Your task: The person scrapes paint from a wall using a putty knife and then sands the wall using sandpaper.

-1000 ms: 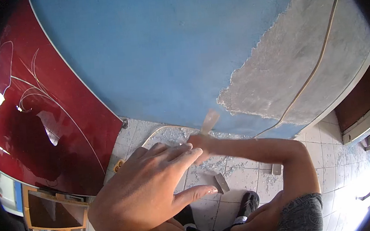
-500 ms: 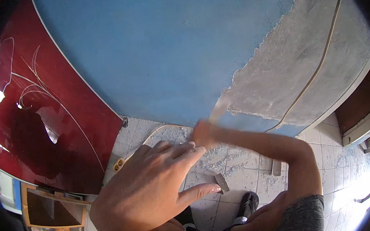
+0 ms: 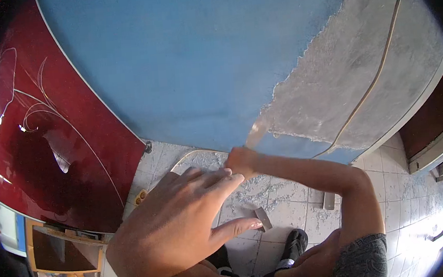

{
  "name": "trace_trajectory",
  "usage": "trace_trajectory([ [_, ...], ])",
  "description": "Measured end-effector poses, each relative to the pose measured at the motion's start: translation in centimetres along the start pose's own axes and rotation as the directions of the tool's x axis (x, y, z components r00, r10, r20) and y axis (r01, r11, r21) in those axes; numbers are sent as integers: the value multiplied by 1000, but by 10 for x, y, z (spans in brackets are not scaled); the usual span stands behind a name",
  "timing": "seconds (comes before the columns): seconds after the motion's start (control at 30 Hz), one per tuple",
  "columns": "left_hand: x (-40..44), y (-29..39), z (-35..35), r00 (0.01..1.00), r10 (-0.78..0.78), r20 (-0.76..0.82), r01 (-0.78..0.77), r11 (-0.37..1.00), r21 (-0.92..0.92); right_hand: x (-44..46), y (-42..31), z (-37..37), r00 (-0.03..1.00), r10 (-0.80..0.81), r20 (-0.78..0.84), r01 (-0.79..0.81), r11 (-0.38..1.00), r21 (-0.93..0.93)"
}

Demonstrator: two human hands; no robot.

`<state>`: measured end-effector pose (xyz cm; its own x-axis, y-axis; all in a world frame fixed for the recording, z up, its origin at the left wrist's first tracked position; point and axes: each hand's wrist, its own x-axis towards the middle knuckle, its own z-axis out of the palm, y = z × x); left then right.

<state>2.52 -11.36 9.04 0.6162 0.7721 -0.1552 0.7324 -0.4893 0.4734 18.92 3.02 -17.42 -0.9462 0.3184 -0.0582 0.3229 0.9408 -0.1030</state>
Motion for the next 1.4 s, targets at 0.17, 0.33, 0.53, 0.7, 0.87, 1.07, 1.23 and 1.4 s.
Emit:
trace_trajectory([
  [0.17,2,-2,2,1000,-11,-26,12,999,47,-2,0,23,1000,15,-21,-13,993,119],
  [0.33,-3,-1,-2,999,-18,-27,19,1000,26,-14,26,-14,997,75,-27,-78,980,-183],
  [0.53,3,0,-2,1000,6,-5,-6,1000,15,-8,11,-13,979,1,203,17,996,-88],
  [0.7,-1,-1,-1,1000,-1,-17,1,1000,30,-10,22,0,996,26,-88,-39,989,-140],
  [0.87,9,3,-5,1000,-1,7,1,1000,5,-16,-21,74,971,-235,48,234,972,24],
  [1.07,8,-2,2,997,63,-35,-62,998,18,-40,-9,76,974,-225,8,225,973,57],
  [1.23,10,-13,5,999,37,-12,-36,998,56,-64,16,83,989,-137,-57,145,975,168],
  [1.4,16,-19,7,995,-76,69,71,995,64,-96,37,71,955,15,-296,54,973,223],
])
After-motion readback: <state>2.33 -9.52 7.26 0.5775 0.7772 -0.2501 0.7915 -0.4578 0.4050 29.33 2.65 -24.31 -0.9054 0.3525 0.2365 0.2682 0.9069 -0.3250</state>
